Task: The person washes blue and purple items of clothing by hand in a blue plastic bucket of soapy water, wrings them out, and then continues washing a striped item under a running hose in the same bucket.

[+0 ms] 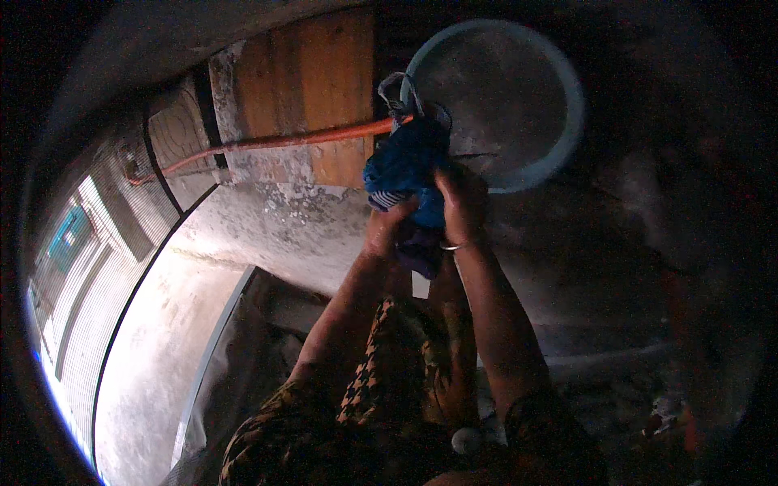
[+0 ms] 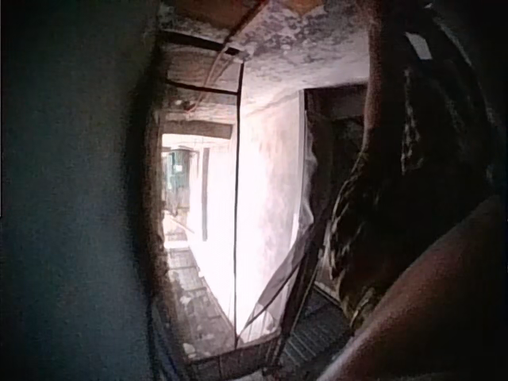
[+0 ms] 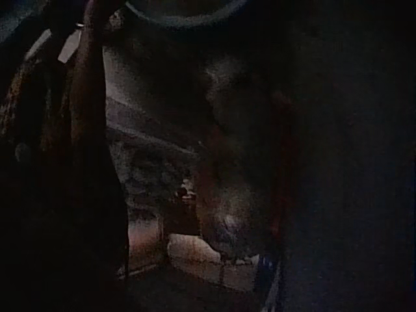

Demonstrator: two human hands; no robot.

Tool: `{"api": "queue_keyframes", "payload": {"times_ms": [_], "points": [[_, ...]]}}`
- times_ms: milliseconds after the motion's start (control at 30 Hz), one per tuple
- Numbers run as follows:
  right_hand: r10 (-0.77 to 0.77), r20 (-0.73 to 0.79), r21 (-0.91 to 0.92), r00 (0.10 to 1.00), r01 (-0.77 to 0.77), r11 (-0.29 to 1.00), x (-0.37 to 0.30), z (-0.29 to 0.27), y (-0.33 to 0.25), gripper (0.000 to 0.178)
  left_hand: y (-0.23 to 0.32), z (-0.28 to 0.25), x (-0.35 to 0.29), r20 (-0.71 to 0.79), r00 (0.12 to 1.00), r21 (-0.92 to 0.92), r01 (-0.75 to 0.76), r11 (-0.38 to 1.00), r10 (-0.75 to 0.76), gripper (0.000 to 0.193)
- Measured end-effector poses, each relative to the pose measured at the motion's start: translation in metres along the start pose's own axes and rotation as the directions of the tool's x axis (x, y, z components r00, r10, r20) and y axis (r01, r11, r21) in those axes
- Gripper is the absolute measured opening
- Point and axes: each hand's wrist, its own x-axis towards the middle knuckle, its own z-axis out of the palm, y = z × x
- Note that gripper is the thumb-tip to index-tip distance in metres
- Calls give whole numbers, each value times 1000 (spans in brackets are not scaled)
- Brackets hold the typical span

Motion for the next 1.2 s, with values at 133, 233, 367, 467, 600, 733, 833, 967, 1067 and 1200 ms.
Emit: {"api": "queue_keyframes", "payload": {"times_ms": [133, 233, 367, 467, 600, 733, 833, 967, 1067, 1200], "points": [[453, -218, 589, 864, -253, 767, -10, 15, -5, 32, 7, 22, -12, -92, 993, 178, -63, 982, 80, 52], [315, 292, 777, 903, -416, 473, -10, -15, -8, 35, 7, 10, -19, 18, 994, 391, -107, 914, 108, 53], [228, 143, 706, 963, -261, 658, -24, -21, -19, 37, 0, 1, -41, 57, 993, 126, -108, 986, 102, 56], [-85, -421, -150, 903, 23, 988, -15, -71, 57, 36, 18, -24, -68, -175, 983, 24, 66, 998, -61, 59], [725, -430, 647, 538, -376, 663, 3, -120, 124, 35, 39, -79, -94, -278, 960, -38, 6, 999, -17, 64], [592, -294, 619, 751, -322, 716, -29, -178, 193, 45, 48, -107, -111, -367, 930, -26, 14, 1000, -23, 65], [649, -212, 556, 731, -456, 695, -25, -141, 159, 49, 44, -127, -128, -422, 907, -66, -42, 997, 10, 66], [679, -306, 453, 668, -525, 720, -29, -102, 90, 52, 38, -131, -139, -421, 907, -114, -74, 991, 19, 67], [635, -463, 506, 618, -404, 762, -27, -86, 54, 56, 40, -129, -137, -401, 916, -127, -82, 989, 25, 68], [605, -516, 584, 607, -268, 767, -26, -106, 68, 61, 41, -127, -135, -344, 938, -166, -112, 980, 49, 69]]}}
